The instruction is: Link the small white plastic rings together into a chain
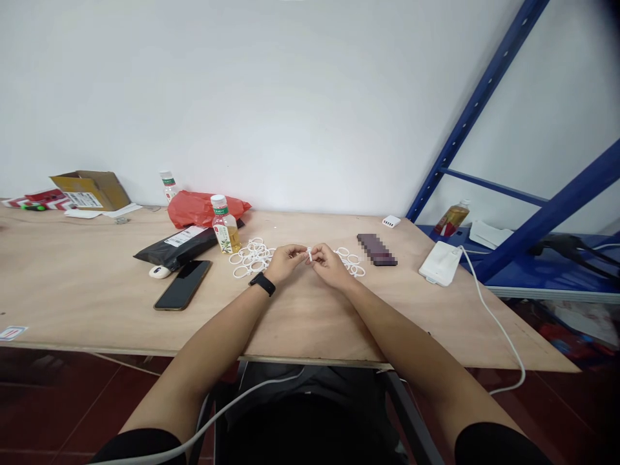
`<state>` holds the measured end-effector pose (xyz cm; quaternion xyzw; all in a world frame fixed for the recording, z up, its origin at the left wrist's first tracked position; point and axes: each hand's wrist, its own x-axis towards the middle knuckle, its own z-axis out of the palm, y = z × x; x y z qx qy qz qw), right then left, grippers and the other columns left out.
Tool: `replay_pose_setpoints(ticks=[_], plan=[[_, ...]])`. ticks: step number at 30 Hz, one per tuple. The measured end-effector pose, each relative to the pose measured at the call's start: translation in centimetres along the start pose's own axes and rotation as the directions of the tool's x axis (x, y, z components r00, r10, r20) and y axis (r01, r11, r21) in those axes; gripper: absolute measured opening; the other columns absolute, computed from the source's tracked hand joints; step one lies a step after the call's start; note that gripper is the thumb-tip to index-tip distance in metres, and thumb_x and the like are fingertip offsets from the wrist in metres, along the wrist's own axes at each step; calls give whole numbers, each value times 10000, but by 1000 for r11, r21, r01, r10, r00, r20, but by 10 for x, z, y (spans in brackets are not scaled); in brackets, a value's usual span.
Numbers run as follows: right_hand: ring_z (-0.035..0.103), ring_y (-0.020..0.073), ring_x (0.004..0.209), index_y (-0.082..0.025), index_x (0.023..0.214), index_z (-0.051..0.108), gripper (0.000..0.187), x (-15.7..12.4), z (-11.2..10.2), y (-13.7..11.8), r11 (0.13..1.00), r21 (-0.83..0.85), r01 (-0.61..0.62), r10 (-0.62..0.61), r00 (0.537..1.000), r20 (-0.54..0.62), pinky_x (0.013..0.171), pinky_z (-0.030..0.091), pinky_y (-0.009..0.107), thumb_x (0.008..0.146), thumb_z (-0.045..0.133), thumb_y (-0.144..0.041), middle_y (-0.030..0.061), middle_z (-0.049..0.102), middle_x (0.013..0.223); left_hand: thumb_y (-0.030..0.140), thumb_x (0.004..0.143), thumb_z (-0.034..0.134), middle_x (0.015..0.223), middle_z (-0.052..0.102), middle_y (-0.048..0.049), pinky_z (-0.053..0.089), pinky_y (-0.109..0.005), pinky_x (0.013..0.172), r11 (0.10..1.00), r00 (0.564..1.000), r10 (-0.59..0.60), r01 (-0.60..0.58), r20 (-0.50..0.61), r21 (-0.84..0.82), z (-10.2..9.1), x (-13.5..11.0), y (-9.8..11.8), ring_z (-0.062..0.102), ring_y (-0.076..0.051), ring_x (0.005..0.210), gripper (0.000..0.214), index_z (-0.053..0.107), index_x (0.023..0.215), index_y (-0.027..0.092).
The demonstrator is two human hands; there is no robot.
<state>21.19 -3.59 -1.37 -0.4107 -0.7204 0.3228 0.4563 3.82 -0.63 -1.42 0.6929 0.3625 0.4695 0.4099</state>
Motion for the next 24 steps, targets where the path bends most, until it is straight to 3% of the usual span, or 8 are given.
replay_pose_setpoints(ticks=[5,10,15,20,24], plan=[[643,154,763,-236,1095,473,329,-1,0,2,1000,13,-20,20,1000,-22,673,482,272,775,546,-209,-9,691,845,355,804,650,797,728,-56,479,-258,654,992,997,58,-51,-57,113,0,-4,5,619,-140,686,226,704,852,141],[646,157,748,-226,979,527,169,1,-3,5,996,86,-3,6,1000,-29,708,502,293,851,555,-332,-2,669,804,339,831,642,769,705,-36,468,-268,686,934,981,192,-171,-37,314,1,-7,12,595,-142,701,181,701,793,172],[616,150,693,-211,895,570,172,2,-6,6,1000,18,19,-18,998,-68,653,479,272,847,586,-376,-5,637,743,345,879,602,777,697,-34,459,-296,752,848,949,312,-298,42,439,0,-7,12,602,-156,747,199,684,794,185],[636,160,710,-205,888,577,157,1,-4,4,1000,6,27,-26,996,-91,669,487,279,859,575,-359,9,659,754,353,898,577,776,688,-40,449,-308,755,804,936,352,-311,17,506,4,-9,11,604,-166,761,221,672,798,181],[644,164,692,-205,886,585,157,1,-3,1,999,-26,24,-27,991,-132,658,489,277,864,559,-358,14,670,748,349,912,551,823,701,-44,447,-319,785,786,949,314,-271,18,556,7,-7,12,613,-171,797,223,683,829,190]])
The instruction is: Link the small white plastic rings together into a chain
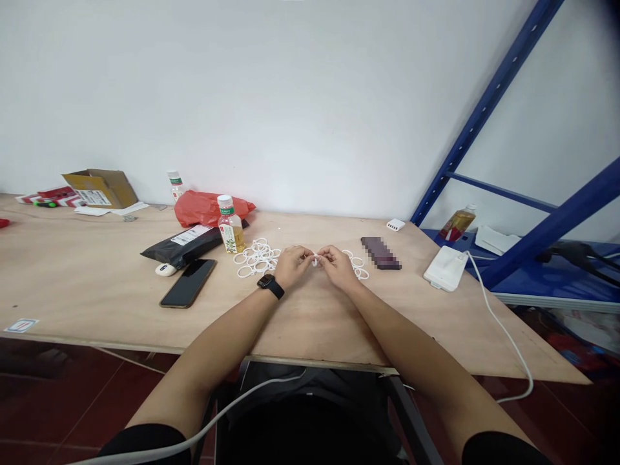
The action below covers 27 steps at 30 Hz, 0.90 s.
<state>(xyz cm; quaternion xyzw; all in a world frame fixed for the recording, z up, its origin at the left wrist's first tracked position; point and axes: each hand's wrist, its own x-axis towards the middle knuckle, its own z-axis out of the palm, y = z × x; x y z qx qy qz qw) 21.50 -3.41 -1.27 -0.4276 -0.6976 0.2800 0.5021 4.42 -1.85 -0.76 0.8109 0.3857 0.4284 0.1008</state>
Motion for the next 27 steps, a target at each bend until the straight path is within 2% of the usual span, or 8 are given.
replay_pose_setpoints(ticks=[4,7,9,13,17,20,24,27], plan=[[647,185,777,-212,939,625,160,4,-12,-5,939,-341,40,-70,995,-76,721,471,296,879,516,-312,44,703,859,384,918,525,991,707,-66,386,-410,921,974,997,-58,46,48,221,-11,4,-10,583,-232,1002,245,709,941,225],[631,208,858,-212,888,651,144,7,-29,-7,741,-672,20,-67,997,-43,761,431,304,861,514,-246,57,699,883,378,904,521,1146,660,-99,286,-505,998,890,981,-192,158,36,427,-26,3,-26,503,-295,1136,257,719,977,232],[623,205,859,-210,836,656,138,8,-36,-7,645,-764,-16,-9,1000,-28,728,413,294,854,523,-241,59,690,890,382,873,547,1214,624,-128,225,-550,1027,818,955,-294,230,40,527,-33,1,-35,458,-335,1186,264,723,984,220],[619,178,850,-214,866,659,141,5,-30,-4,653,-757,-5,50,998,37,701,397,273,872,530,-272,43,682,923,378,887,497,1145,661,-147,164,-595,1042,756,922,-367,217,125,617,-33,-1,-43,467,-354,1165,300,740,900,203],[619,156,866,-207,955,658,148,0,-11,-4,741,-654,151,35,964,262,754,416,252,873,560,-281,40,680,959,352,901,471,1035,717,-106,158,-590,1042,794,930,-335,193,149,577,-28,1,-40,530,-318,1085,302,740,842,228],[620,160,873,-202,993,659,173,-1,-6,0,738,-643,204,68,926,372,767,422,246,860,579,-279,44,680,960,328,877,522,1017,731,-75,169,-565,1048,841,945,-297,190,137,507,-30,3,-37,553,-291,1070,221,730,877,254],[623,188,874,-206,966,669,173,1,-13,7,668,-729,150,139,937,320,738,418,265,854,582,-304,57,684,972,314,884,530,1015,733,-62,206,-520,1052,891,969,-218,150,114,428,-30,5,-34,580,-258,1056,199,717,924,258],[624,202,877,-214,1008,663,200,2,-17,9,681,-731,53,148,967,208,718,419,276,853,585,-313,54,692,941,297,880,549,968,739,-60,234,-502,1046,912,982,-159,108,99,396,-27,6,-31,611,-244,1001,171,710,914,253]])
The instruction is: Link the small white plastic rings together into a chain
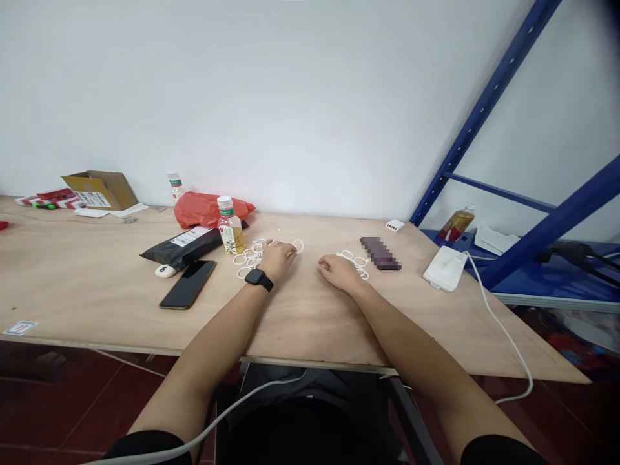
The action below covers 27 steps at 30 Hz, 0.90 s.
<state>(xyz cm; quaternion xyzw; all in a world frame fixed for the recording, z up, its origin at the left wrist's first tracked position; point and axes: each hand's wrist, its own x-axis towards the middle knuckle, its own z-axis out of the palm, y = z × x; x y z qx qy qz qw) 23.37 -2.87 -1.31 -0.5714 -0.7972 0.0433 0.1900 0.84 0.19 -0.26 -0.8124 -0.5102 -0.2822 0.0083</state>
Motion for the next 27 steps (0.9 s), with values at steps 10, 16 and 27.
replay_pose_setpoints(ticks=[10,16,27], plan=[[562,128,615,-215,1300,525,466,-4,3,-26,862,485,147,-59,979,-193,650,457,275,867,553,-385,20,673,920,310,888,572,809,719,-41,428,-359,858,980,978,192,-188,76,-63,6,-6,22,671,-208,788,131,608,954,203],[586,152,637,-181,999,674,294,2,4,-17,755,653,54,200,930,-308,619,450,268,859,501,-374,11,651,705,372,884,599,846,739,-32,445,-306,791,969,971,226,-216,84,-117,2,-3,21,681,-186,787,188,631,983,215],[579,97,567,-211,1048,599,374,12,13,-9,387,921,-40,320,943,-94,536,506,253,750,644,-433,30,667,924,234,762,646,1009,718,-126,339,-483,889,978,986,-96,67,139,199,-10,-5,-13,595,-340,1003,209,721,957,217]])
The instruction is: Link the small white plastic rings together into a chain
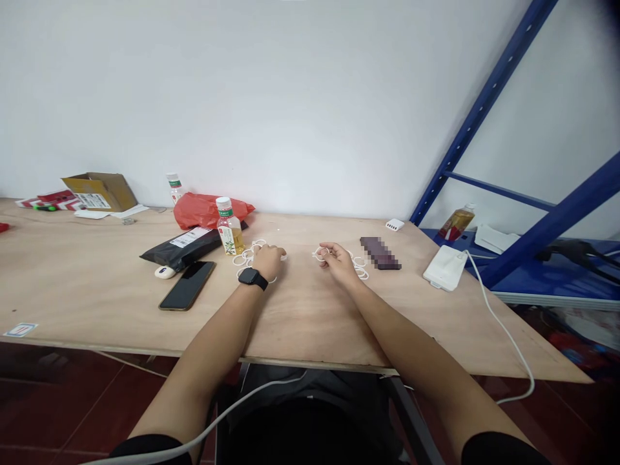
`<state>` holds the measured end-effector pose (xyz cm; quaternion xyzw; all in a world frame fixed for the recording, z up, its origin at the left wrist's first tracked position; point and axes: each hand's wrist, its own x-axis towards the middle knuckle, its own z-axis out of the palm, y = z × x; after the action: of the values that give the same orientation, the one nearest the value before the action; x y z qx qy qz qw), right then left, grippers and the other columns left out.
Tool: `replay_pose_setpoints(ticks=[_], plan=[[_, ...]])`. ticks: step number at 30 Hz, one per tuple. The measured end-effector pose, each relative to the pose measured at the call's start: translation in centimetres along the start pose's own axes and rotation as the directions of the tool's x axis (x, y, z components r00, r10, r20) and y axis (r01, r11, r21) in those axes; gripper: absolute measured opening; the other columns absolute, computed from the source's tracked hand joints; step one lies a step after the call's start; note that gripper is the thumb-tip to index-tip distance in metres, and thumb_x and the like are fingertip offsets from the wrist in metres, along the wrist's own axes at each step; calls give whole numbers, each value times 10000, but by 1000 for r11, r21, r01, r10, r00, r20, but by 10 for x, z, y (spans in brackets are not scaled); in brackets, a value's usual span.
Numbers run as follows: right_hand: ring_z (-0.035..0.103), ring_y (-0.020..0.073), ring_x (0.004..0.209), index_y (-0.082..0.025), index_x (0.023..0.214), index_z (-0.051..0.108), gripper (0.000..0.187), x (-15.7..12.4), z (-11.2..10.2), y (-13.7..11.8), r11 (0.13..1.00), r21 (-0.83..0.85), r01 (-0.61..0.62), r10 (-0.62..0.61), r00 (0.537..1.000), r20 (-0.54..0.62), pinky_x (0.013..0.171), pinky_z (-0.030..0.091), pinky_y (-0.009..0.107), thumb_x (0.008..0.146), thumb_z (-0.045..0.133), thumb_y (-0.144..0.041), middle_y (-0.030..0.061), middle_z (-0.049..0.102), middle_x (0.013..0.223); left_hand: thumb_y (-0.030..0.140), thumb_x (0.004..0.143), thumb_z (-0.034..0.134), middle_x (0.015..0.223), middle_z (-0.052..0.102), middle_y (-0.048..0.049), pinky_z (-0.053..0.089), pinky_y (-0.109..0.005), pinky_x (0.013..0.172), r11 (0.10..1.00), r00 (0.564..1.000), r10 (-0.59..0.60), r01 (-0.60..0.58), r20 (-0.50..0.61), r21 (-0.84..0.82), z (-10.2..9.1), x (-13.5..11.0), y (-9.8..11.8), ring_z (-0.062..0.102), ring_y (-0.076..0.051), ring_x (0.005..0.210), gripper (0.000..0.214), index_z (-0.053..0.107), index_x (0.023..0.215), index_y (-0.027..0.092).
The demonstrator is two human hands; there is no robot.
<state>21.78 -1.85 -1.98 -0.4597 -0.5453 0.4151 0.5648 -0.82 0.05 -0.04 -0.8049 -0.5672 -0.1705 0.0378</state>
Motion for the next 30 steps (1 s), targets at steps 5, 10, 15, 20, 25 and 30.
replay_pose_setpoints(ticks=[5,10,15,20,25,30], plan=[[627,108,629,-228,1047,571,412,-4,4,-2,992,128,6,-20,993,113,646,563,305,697,720,-388,10,647,955,364,820,630,1114,695,-108,351,-466,925,975,987,107,-127,-117,-181,2,-2,21,585,-306,1049,298,697,1077,228],[642,120,676,-234,1062,563,459,-4,3,-3,986,167,-11,-19,984,175,688,571,325,677,748,-402,12,638,984,384,911,545,1020,733,-46,402,-382,915,882,963,177,-246,-201,-402,2,-2,37,635,-216,974,236,720,979,242],[651,136,710,-226,1043,606,415,-5,3,0,998,60,18,-28,985,172,707,556,317,708,722,-441,18,663,957,360,913,550,906,738,-33,442,-350,859,834,958,141,-252,-251,-492,2,-4,42,647,-191,893,216,711,901,216],[645,157,730,-208,1053,656,365,-9,4,1,986,-109,127,-102,971,214,732,532,312,792,656,-463,17,700,817,346,922,533,871,714,-42,452,-332,832,818,949,142,-272,-281,-507,4,-5,45,631,-185,865,216,672,857,194],[649,179,868,-213,915,650,305,-9,7,1,984,-60,168,-151,963,222,810,522,336,787,652,-490,51,703,1004,329,924,534,846,698,-41,454,-308,787,786,941,152,-301,-304,-540,9,-6,50,617,-172,815,206,650,839,182],[643,178,860,-210,814,582,309,-7,9,-1,983,-22,183,-173,958,227,825,505,336,766,662,-505,43,702,955,347,939,498,869,702,-50,454,-312,794,783,953,135,-271,-272,-560,10,-4,53,617,-177,834,238,653,858,185]])
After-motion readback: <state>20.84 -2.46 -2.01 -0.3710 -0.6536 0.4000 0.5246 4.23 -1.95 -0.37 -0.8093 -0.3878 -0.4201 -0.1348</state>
